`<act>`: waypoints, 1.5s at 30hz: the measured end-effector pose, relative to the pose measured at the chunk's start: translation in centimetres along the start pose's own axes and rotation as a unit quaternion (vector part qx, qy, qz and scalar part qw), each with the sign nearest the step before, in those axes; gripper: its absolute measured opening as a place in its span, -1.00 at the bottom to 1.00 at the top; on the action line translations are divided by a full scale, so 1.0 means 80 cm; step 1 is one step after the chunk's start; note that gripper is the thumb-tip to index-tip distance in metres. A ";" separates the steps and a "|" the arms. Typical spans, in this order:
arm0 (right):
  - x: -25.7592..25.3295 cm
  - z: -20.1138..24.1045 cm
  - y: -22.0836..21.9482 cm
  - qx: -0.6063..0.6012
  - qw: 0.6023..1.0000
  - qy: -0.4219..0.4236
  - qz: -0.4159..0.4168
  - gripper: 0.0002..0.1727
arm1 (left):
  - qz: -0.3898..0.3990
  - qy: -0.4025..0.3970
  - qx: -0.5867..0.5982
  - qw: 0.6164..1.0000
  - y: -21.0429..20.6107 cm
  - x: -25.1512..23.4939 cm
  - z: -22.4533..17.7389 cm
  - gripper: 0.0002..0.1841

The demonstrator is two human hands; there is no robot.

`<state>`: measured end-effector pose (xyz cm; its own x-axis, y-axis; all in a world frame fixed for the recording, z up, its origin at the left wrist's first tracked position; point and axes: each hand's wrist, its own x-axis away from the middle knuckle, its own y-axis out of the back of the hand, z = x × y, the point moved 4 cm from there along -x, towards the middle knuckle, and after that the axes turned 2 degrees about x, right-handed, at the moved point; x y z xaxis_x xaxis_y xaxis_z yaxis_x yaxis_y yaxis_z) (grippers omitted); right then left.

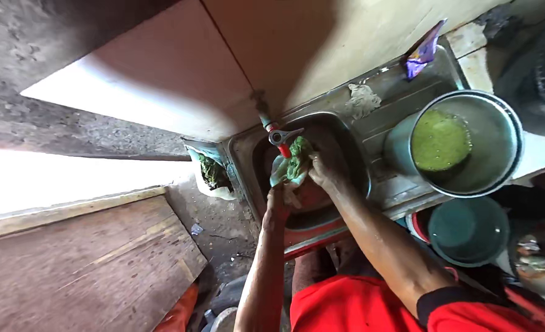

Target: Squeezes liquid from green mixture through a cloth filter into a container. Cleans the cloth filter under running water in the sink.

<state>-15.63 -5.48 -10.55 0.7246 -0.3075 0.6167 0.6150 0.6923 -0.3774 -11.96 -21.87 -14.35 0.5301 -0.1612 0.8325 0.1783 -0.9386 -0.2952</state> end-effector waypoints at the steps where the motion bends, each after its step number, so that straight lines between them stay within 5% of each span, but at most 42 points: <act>1: 0.006 0.001 -0.003 0.009 1.000 -0.007 0.019 -0.62 | -0.024 -0.005 -0.045 0.999 -0.007 0.001 0.003 -0.76; 4: 0.023 0.007 -0.009 0.041 0.995 -0.029 0.092 -0.37 | -0.093 -0.112 -0.199 0.969 -0.012 0.000 -0.003 -0.16; 6: 0.028 0.007 -0.003 0.047 0.993 -0.052 0.097 -0.37 | -0.100 -0.202 -0.304 0.926 -0.010 -0.002 -0.017 0.03; 9: 0.031 0.018 -0.002 0.050 0.985 -0.085 0.144 -0.47 | 0.013 -0.278 -0.327 0.903 -0.012 -0.020 -0.032 -0.27; 12: 0.020 0.035 0.000 0.109 0.977 -0.026 0.183 -0.51 | 0.099 -0.234 -0.255 0.933 -0.009 -0.035 -0.041 -0.66; 14: -0.003 0.044 0.019 0.295 0.948 0.072 0.093 -0.50 | 0.105 -0.174 -0.158 0.966 -0.004 -0.034 -0.043 -0.71; 16: -0.026 0.048 0.043 0.466 0.875 0.127 -0.011 -0.56 | 0.062 -0.143 -0.030 0.987 0.003 -0.037 -0.042 -0.74; 18: -0.041 0.045 0.063 0.446 0.884 0.128 -0.059 -0.58 | 0.038 -0.120 0.082 0.989 0.011 -0.045 -0.034 -0.70; 22: -0.038 0.022 0.058 0.255 0.963 0.055 -0.061 -0.71 | 0.056 -0.087 0.197 0.975 0.019 -0.060 -0.006 -0.51; 24: -0.022 0.005 0.056 0.380 0.925 0.017 -0.014 -0.58 | 0.090 -0.096 0.225 0.965 0.011 -0.057 -0.002 -0.51; 26: -0.014 -0.018 0.051 0.466 0.884 -0.023 0.033 -0.39 | 0.133 -0.116 0.222 0.959 0.000 -0.050 0.000 -0.59; 30: -0.013 -0.060 0.041 0.354 0.925 -0.075 0.114 -0.25 | 0.091 -0.127 0.153 0.976 -0.008 -0.042 0.013 -0.72; 36: -0.008 -0.049 0.039 0.409 0.902 -0.033 0.131 -0.65 | 0.129 -0.103 0.169 0.972 0.001 -0.030 0.018 -0.63; 39: -0.007 -0.044 0.047 0.372 0.919 0.013 0.133 -0.67 | 0.091 -0.087 0.127 0.984 0.008 -0.037 0.023 -0.75; 43: -0.004 -0.036 0.048 0.278 0.944 0.020 0.174 -0.67 | 0.061 -0.009 0.084 0.995 0.001 -0.043 0.016 -0.52; 45: -0.005 -0.027 0.044 0.343 0.930 0.059 0.119 -0.64 | 0.050 -0.020 0.052 0.997 -0.004 -0.048 0.017 -0.72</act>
<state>-13.06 -4.30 -13.61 0.8691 -0.1332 0.4763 0.1185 0.9911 0.0609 -12.96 -20.57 -18.12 0.5821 -0.2375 0.7777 0.2069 -0.8817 -0.4241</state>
